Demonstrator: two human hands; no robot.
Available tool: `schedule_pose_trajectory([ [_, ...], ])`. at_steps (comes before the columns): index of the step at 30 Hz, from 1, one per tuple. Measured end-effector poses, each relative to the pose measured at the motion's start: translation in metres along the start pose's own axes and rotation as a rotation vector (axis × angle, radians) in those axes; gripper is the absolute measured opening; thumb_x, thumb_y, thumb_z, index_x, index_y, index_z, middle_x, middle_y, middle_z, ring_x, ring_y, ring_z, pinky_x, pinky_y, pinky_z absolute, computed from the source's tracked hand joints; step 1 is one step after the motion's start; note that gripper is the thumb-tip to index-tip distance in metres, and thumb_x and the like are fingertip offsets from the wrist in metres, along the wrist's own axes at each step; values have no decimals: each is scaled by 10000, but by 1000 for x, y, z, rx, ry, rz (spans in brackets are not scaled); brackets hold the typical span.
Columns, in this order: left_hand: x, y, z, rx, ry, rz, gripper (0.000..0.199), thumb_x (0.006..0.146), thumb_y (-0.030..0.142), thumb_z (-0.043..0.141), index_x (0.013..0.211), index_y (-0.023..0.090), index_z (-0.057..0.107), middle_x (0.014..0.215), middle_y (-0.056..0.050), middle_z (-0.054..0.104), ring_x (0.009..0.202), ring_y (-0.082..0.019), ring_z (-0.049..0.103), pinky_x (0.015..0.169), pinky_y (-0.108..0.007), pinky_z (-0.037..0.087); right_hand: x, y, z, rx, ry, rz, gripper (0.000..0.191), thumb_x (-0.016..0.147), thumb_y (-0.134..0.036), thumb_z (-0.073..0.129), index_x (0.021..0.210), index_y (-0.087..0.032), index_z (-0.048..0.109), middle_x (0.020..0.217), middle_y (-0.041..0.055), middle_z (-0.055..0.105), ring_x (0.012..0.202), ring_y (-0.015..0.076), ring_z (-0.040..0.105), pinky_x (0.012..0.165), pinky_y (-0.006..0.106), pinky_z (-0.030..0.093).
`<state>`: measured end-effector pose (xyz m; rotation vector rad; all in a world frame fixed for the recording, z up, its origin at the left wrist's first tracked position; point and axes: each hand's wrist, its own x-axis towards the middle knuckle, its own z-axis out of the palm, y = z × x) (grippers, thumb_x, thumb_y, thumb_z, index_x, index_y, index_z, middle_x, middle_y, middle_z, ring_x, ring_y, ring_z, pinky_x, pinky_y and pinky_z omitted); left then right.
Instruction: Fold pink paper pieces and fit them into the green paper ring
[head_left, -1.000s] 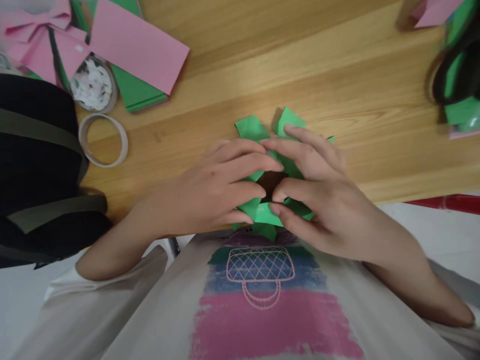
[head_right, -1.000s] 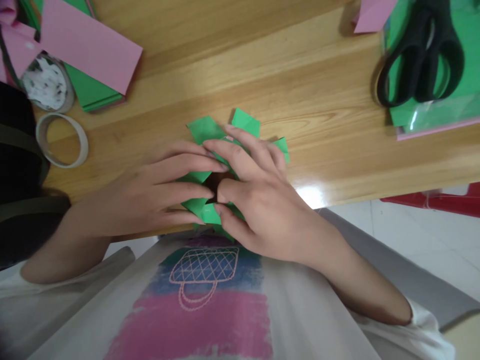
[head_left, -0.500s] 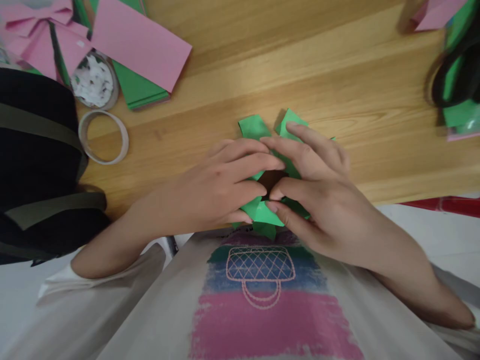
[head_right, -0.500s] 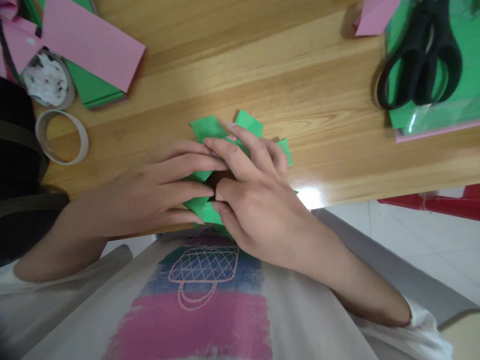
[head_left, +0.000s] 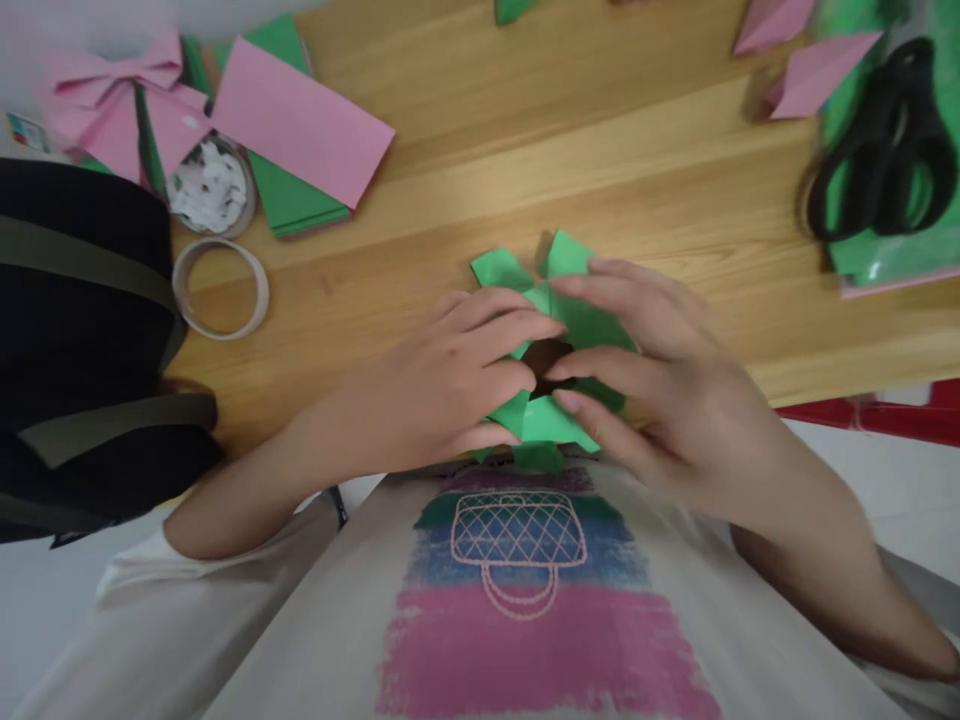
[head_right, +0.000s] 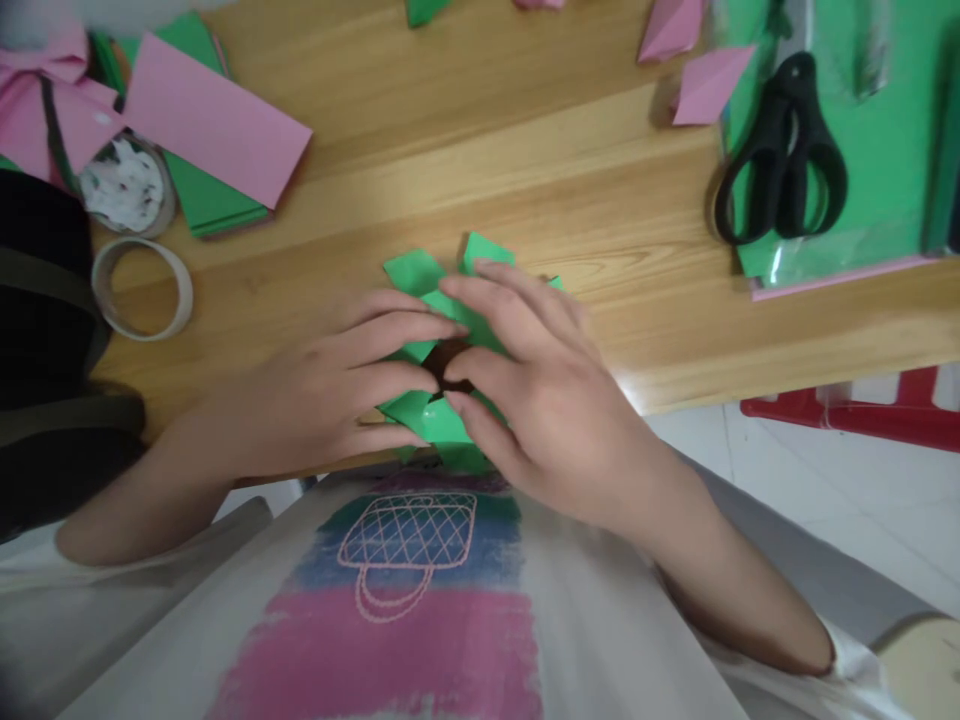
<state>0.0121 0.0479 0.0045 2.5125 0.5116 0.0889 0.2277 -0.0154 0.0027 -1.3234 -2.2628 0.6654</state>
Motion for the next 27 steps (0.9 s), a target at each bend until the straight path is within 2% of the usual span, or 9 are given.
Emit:
schedule_pose_trajectory([
  [2,1,4,5,60,35,-10,197,851,373,655,918,191,622,1316,-101,546,1278,-310,443,1069,-537,428,-10,-1,-7,12,123,69,141,912,-237,543,1008,-225,646,1325,115,558,1271,296,523,1037,505,452],
  [5,4,13,14,82,146,-73,244,834,395,682,880,163,620,1314,-141,556,1225,-324,470,1009,-525,462,-29,-7,-15,62,238,250,146,903,-209,554,1008,-284,623,1052,56,658,981,231,651,827,405,543],
  [8,11,21,23,108,230,-131,328,777,445,735,890,156,630,1295,-150,567,1175,-337,499,959,-536,475,-48,-13,-15,138,194,470,127,906,-244,557,1014,-287,608,850,22,678,744,197,646,623,331,529],
  [11,17,25,26,166,227,-111,385,729,494,763,889,167,637,1292,-145,565,1170,-353,508,936,-551,464,-62,-14,-10,212,134,565,182,924,-291,524,1081,-260,611,828,27,708,678,188,650,564,301,506],
  [15,20,19,23,226,194,-9,514,678,591,755,909,145,644,1257,-169,585,1134,-350,531,908,-528,456,-62,-9,-11,229,32,485,300,958,-299,451,1213,-215,587,813,28,722,612,151,629,568,261,460],
  [20,26,6,11,358,143,188,610,679,706,660,896,136,652,1151,-167,621,1050,-324,563,863,-474,469,-27,9,-32,113,-362,240,374,938,-256,439,1283,-194,569,632,-12,649,489,135,529,531,246,351],
  [24,28,7,0,442,30,234,555,717,691,653,898,166,657,1084,-134,642,997,-291,576,823,-439,480,6,23,-44,35,-573,111,288,885,-197,482,1108,-212,663,748,17,691,552,136,553,566,253,352],
  [27,24,11,-2,415,-20,208,439,803,595,641,928,175,660,1065,-110,647,964,-259,589,816,-416,485,23,23,-47,52,-734,127,242,874,-178,481,1008,-208,681,698,9,687,549,145,574,567,262,369],
])
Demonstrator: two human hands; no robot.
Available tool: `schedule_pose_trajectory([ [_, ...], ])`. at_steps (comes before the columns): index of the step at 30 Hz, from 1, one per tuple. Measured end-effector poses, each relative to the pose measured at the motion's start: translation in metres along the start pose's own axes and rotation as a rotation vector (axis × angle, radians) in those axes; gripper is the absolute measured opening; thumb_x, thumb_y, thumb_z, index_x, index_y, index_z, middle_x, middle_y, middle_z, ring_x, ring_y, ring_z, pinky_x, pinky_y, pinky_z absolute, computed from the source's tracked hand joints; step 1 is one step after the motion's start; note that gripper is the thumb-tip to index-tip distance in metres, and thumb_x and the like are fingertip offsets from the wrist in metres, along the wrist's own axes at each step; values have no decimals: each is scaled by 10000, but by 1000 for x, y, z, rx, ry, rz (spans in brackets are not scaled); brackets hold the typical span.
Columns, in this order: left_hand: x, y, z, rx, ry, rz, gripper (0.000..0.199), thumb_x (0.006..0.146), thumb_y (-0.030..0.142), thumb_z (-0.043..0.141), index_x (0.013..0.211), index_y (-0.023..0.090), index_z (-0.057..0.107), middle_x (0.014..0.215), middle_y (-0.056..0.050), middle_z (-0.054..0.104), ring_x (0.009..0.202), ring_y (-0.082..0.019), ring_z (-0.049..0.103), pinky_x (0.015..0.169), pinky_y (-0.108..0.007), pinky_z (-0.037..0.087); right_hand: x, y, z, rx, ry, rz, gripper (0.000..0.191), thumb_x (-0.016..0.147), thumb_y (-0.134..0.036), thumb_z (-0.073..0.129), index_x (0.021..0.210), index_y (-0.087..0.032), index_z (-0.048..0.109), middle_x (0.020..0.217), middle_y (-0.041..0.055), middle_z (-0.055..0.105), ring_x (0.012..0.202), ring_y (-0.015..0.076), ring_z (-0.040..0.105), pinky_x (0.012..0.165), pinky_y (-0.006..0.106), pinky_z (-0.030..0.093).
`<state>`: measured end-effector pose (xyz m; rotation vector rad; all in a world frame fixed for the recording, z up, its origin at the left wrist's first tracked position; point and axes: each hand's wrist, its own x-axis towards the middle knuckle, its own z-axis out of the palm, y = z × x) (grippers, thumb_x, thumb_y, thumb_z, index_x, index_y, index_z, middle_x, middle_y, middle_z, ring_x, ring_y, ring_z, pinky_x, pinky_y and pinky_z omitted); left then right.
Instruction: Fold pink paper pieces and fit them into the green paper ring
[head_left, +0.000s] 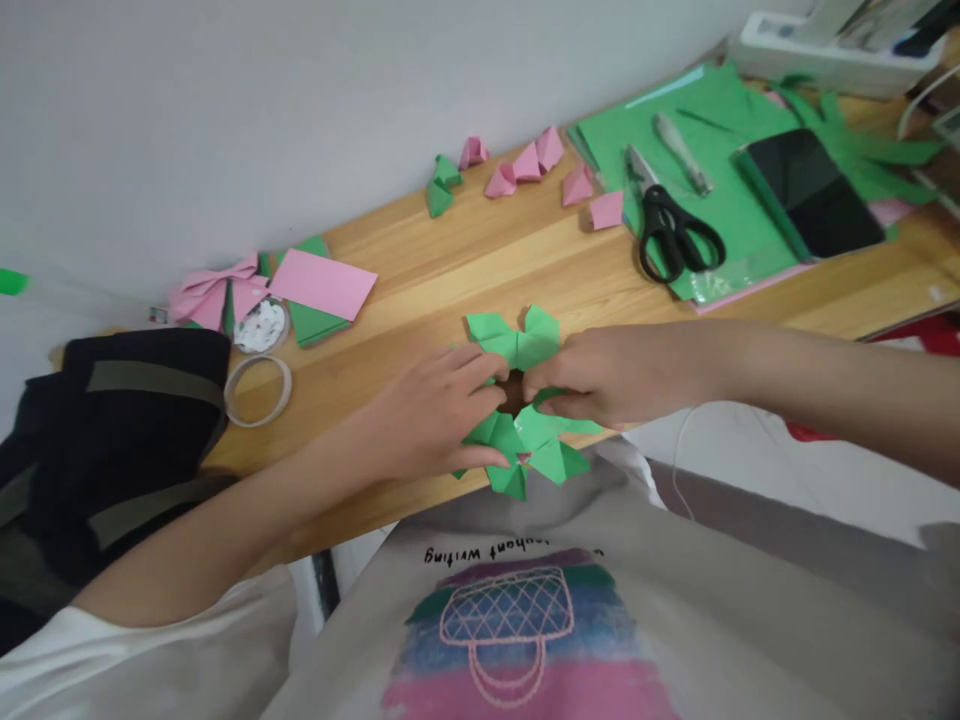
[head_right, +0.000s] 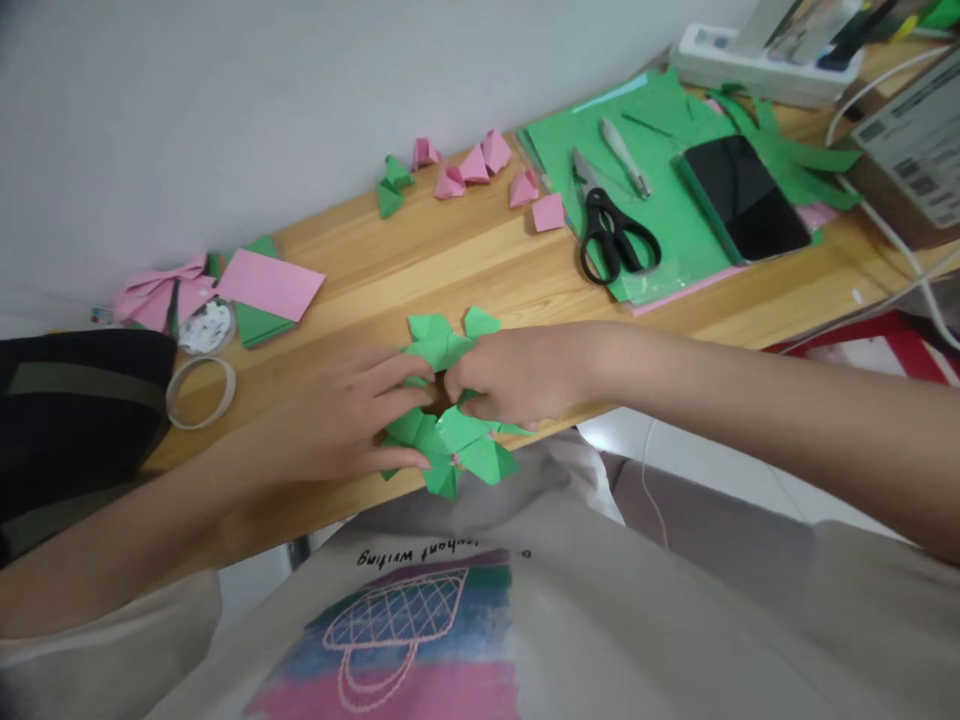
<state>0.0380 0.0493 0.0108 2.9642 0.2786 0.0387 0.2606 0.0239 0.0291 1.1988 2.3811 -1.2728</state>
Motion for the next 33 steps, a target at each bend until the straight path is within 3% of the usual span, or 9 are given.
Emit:
schedule_pose_trajectory([
  [4,-5,9,8,-99,51,-75,367,872,482,609,999,141,655,1063,-109,652,937,-245,593,799,-409,494,9,-5,-10,97,-249,96,215,910,-174,429,956,-170,639,450,-51,544,391,120,500,511,257,373],
  [8,-8,14,16,-159,84,-128,315,896,447,581,1046,177,642,1072,-87,667,941,-237,581,806,-404,487,14,-2,-13,238,-373,141,195,936,-170,394,885,-174,582,404,-74,510,320,88,445,457,235,349],
  [20,-8,8,17,-140,50,-36,327,937,447,507,1059,173,636,1026,-83,687,937,-239,577,784,-386,468,25,6,-8,492,-471,266,206,911,-232,473,710,-203,506,395,-56,545,272,62,385,398,229,277],
  [33,-1,8,15,-185,-3,-36,276,883,394,562,915,137,658,932,-96,677,871,-237,565,750,-374,440,24,8,-4,543,-493,311,190,875,-350,515,797,-186,570,418,-68,525,312,57,408,414,206,282],
])
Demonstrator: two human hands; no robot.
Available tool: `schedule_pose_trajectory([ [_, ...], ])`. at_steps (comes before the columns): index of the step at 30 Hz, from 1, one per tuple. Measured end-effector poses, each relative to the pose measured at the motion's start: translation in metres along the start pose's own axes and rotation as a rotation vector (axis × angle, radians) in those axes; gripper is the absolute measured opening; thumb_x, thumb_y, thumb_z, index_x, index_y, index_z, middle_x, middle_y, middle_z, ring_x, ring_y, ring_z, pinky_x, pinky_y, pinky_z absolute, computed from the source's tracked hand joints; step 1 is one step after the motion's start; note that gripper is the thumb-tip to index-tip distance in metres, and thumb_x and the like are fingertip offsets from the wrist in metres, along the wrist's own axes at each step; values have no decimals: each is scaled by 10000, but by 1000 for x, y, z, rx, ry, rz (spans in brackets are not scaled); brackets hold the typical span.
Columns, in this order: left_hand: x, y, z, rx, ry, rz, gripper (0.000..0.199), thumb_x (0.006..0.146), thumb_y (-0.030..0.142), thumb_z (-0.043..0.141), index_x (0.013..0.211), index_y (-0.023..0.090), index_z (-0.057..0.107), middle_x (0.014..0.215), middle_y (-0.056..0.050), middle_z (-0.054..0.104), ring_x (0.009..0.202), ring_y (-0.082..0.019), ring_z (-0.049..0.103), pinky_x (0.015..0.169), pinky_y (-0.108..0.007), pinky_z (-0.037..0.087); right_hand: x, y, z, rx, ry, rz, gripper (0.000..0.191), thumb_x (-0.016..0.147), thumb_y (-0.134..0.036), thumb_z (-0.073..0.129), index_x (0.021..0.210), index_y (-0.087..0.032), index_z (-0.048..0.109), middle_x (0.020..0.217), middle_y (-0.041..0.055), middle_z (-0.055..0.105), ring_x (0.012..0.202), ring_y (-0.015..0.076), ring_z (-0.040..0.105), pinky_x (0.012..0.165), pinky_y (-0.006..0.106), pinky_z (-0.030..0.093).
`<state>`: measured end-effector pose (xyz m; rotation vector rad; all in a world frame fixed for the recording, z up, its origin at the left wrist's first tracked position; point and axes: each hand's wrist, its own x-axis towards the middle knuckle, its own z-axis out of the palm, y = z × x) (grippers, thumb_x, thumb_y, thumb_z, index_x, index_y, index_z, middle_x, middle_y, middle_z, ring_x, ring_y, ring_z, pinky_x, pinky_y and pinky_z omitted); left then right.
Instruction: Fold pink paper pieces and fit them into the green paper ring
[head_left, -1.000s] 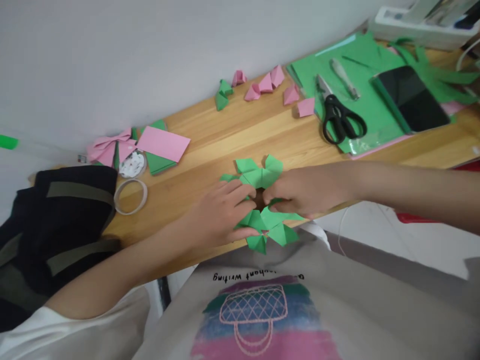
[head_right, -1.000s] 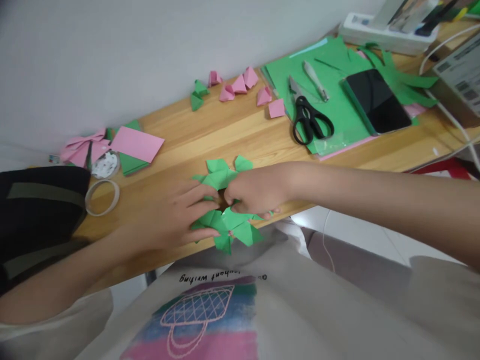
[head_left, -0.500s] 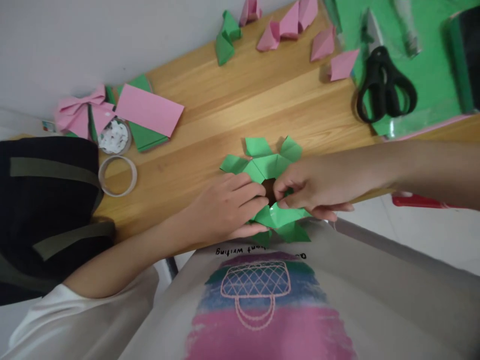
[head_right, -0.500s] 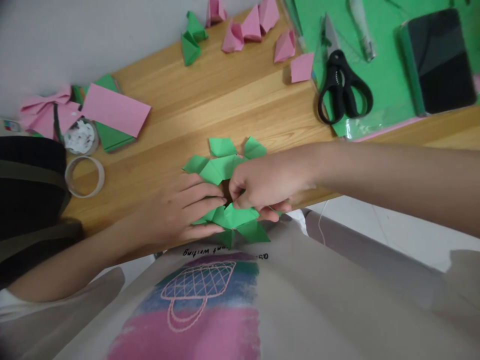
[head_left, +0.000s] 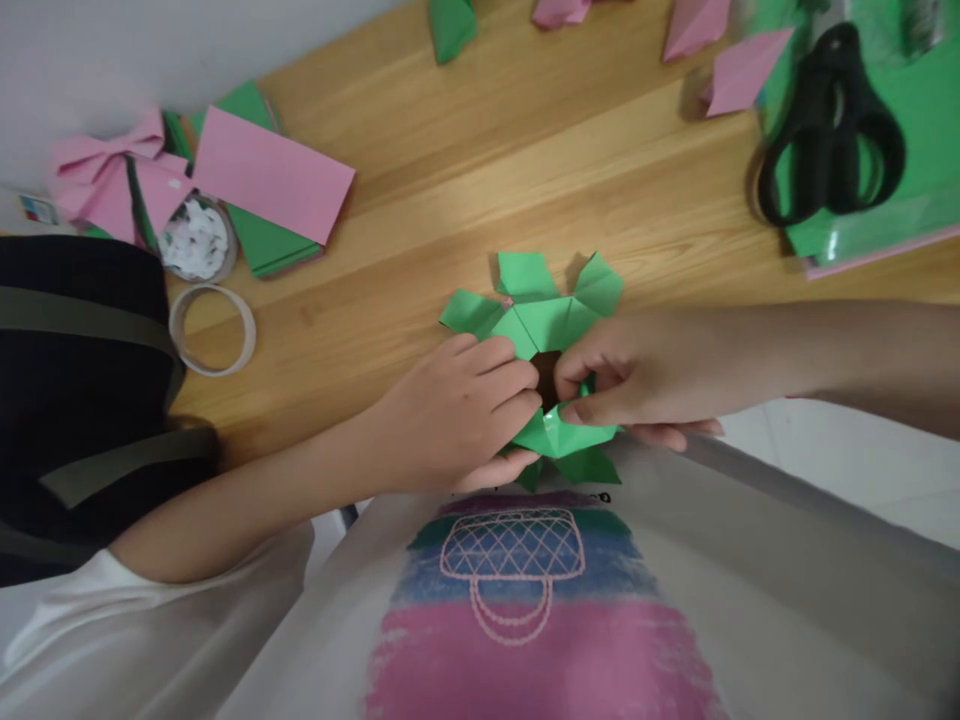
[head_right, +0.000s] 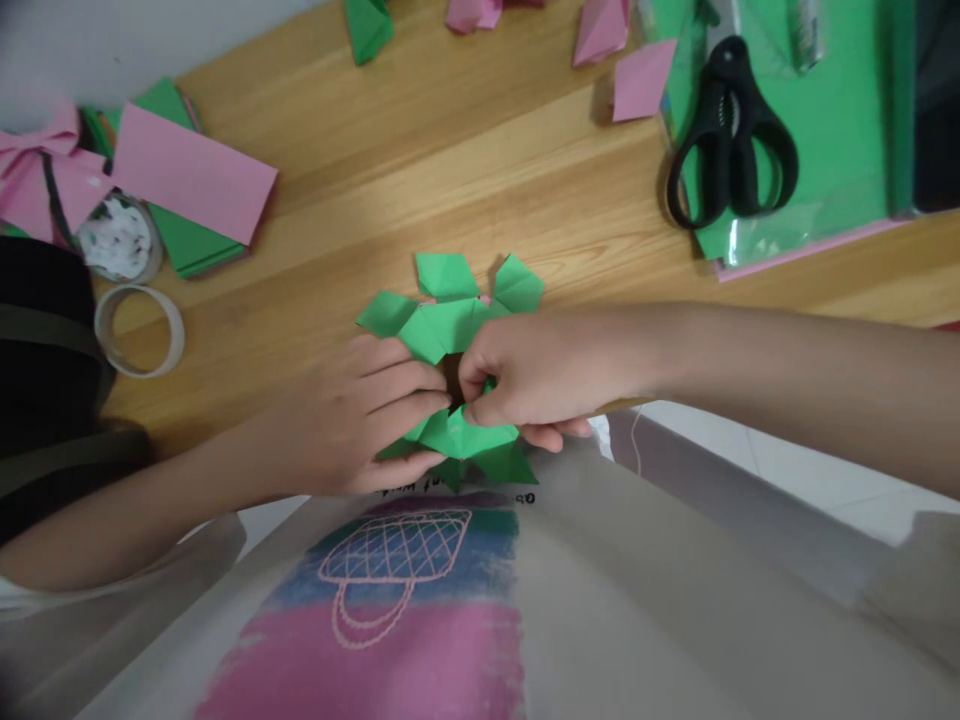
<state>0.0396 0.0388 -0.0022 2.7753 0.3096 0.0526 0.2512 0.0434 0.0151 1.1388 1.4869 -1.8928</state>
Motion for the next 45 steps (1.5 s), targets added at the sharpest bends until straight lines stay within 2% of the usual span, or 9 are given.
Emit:
schedule_pose_trajectory([
  [10,3,-2,-2,25,-39,23,298,897,421,542,903,146,658,910,-85,676,843,-220,549,702,-353,393,-6,-17,1,-44,35,53,180,865,-196,424,726,-183,539,424,-73,515,333,45,406,403,186,319],
  [15,3,-2,-2,62,-51,55,326,909,447,541,940,142,654,930,-81,680,854,-225,549,697,-354,392,-4,-18,1,-78,9,68,214,873,-175,412,671,-185,480,420,-81,508,329,41,423,398,185,336],
  [22,3,-10,-9,101,-70,122,397,903,548,535,933,171,655,952,-63,685,891,-222,571,730,-356,421,-4,-15,2,-135,23,66,198,859,-176,411,682,-190,498,439,-77,535,333,49,443,397,191,349],
  [26,-5,-14,-9,193,78,165,466,922,569,486,1007,141,651,1014,-70,693,937,-214,592,770,-359,449,-2,-12,2,-118,16,40,196,857,-207,420,673,-193,487,434,-74,538,324,55,446,374,185,341],
  [30,-16,-17,5,329,243,224,527,934,586,449,1105,122,632,1153,-89,684,1102,-205,590,906,-358,474,-3,-15,1,-139,16,49,197,870,-183,409,698,-182,504,445,-64,541,332,54,447,384,177,348],
  [33,-18,-21,19,364,262,265,562,943,613,387,1106,133,626,1174,-93,684,1163,-216,589,1006,-398,465,-4,-17,1,-135,23,70,204,876,-193,416,692,-184,503,445,-65,543,334,56,444,380,178,344],
  [37,-15,-25,34,255,326,265,616,933,651,340,1074,117,613,1169,-120,684,1186,-245,596,1107,-463,405,-3,-17,1,-143,29,77,209,890,-209,418,704,-191,512,444,-71,550,337,59,452,385,181,348],
  [41,-13,-24,39,147,333,225,549,963,595,324,1058,133,603,1206,-126,668,1261,-244,555,1162,-456,351,-2,-16,2,-140,32,87,222,902,-217,428,697,-190,508,435,-77,547,327,56,448,389,180,346],
  [45,-12,-24,40,93,316,223,537,949,595,375,1073,129,611,1233,-145,658,1276,-260,543,1146,-464,373,-3,-17,2,-99,33,59,225,902,-219,424,691,-186,496,430,-73,523,323,49,434,391,174,333],
])
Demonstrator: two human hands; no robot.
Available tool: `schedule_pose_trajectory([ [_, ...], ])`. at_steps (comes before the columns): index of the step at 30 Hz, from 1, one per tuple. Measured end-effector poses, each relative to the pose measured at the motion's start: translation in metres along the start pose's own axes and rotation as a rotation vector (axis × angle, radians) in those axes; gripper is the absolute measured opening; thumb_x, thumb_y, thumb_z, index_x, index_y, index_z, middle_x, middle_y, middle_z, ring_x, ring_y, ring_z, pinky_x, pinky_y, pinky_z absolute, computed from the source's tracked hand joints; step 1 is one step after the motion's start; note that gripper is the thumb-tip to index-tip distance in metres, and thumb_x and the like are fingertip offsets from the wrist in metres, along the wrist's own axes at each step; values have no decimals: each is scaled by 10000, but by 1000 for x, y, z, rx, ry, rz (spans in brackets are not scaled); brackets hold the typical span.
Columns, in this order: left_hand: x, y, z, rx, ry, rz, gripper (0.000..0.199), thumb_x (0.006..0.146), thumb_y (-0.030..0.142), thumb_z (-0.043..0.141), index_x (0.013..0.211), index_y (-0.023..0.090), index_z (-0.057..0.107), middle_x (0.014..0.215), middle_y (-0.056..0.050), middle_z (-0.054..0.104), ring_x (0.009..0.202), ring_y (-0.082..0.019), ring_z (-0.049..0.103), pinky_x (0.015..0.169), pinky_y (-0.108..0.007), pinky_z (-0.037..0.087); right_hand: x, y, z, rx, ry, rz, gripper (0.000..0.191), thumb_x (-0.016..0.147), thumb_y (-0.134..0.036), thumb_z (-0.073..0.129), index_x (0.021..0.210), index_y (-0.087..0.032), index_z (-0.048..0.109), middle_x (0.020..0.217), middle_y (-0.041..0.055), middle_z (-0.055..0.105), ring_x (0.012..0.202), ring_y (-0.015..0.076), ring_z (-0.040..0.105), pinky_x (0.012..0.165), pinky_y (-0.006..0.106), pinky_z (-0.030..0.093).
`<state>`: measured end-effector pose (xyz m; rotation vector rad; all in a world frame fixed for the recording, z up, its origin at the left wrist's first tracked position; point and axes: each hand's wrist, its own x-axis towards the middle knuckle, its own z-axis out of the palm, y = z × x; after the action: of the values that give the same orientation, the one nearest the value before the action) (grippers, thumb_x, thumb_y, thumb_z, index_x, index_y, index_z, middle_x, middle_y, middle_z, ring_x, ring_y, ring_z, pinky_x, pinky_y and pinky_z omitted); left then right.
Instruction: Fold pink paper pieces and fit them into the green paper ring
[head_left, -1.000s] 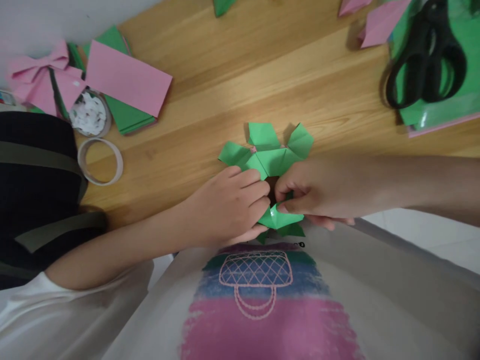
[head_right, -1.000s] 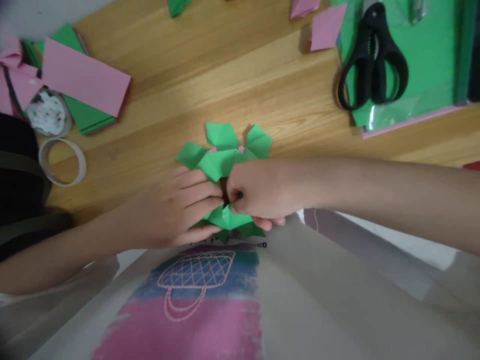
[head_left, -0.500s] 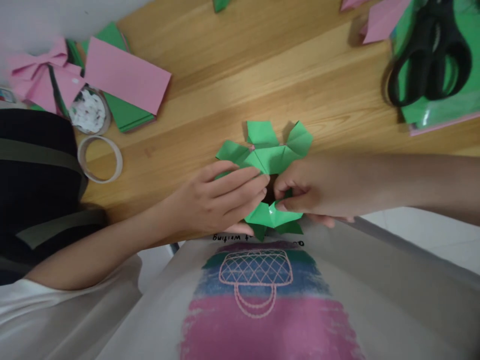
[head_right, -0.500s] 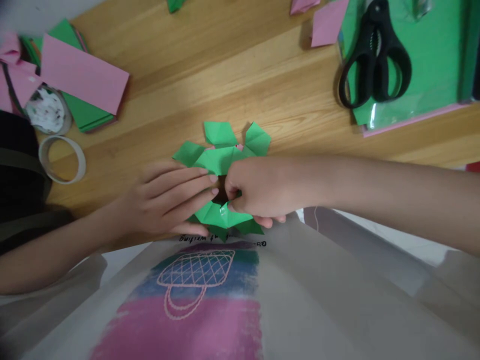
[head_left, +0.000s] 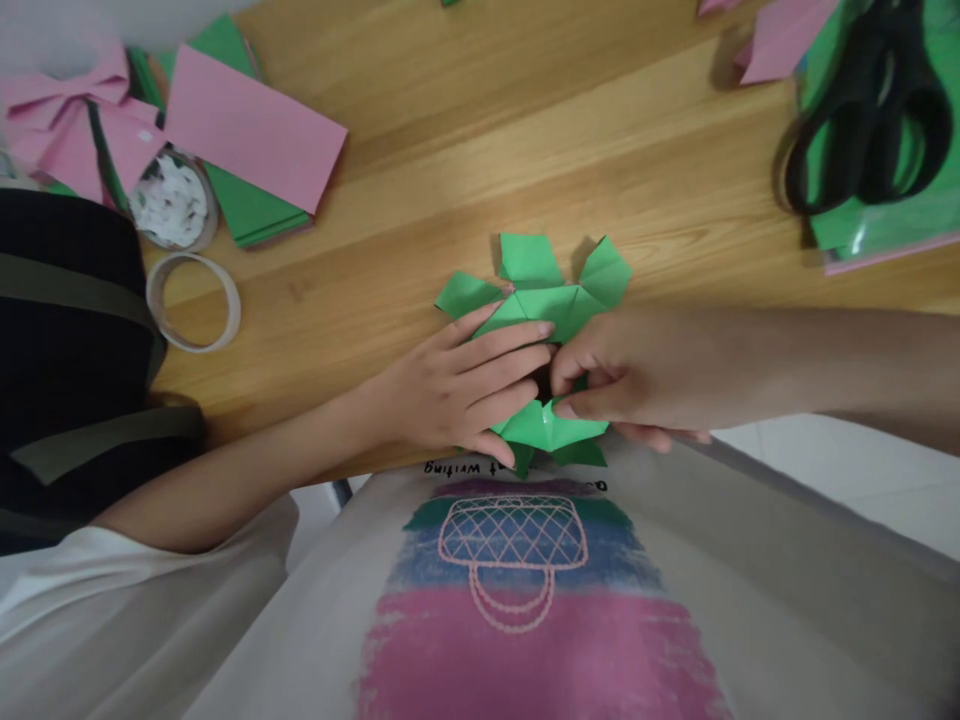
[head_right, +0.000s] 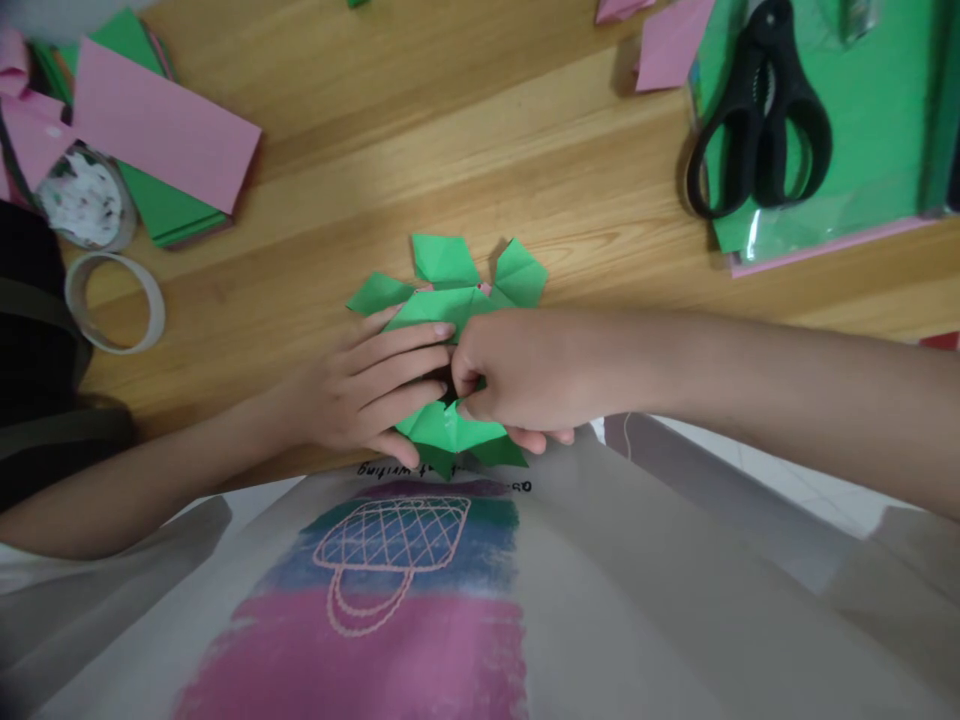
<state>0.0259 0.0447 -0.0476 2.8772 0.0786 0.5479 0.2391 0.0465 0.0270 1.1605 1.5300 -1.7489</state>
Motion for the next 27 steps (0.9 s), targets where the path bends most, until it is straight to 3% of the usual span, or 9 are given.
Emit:
schedule_pose_trajectory([
  [5,2,-1,-1,-186,-177,-134,534,894,669,420,1071,216,642,1276,-97,646,1305,-274,518,1123,-485,394,1,-2,0,17,-9,19,231,896,-215,447,674,-183,501,414,-64,519,313,49,425,390,181,326],
  [12,0,-2,0,-212,-110,-107,526,914,632,422,1088,186,641,1288,-115,637,1318,-269,503,1140,-473,368,4,1,2,100,-10,48,198,868,-243,522,685,-182,567,405,-54,527,299,62,414,400,214,294],
  [18,3,-2,-2,-255,-202,-147,501,888,634,480,1069,199,652,1278,-107,640,1314,-283,501,1146,-494,350,7,3,3,103,-12,33,224,866,-279,545,666,-180,563,390,-55,513,293,61,420,388,208,288],
  [27,5,-2,-4,-263,-220,-148,538,862,668,489,1073,201,654,1281,-114,633,1312,-291,498,1141,-489,354,7,-1,3,90,0,60,206,842,-264,534,651,-189,551,408,-43,534,308,75,439,393,218,301],
])
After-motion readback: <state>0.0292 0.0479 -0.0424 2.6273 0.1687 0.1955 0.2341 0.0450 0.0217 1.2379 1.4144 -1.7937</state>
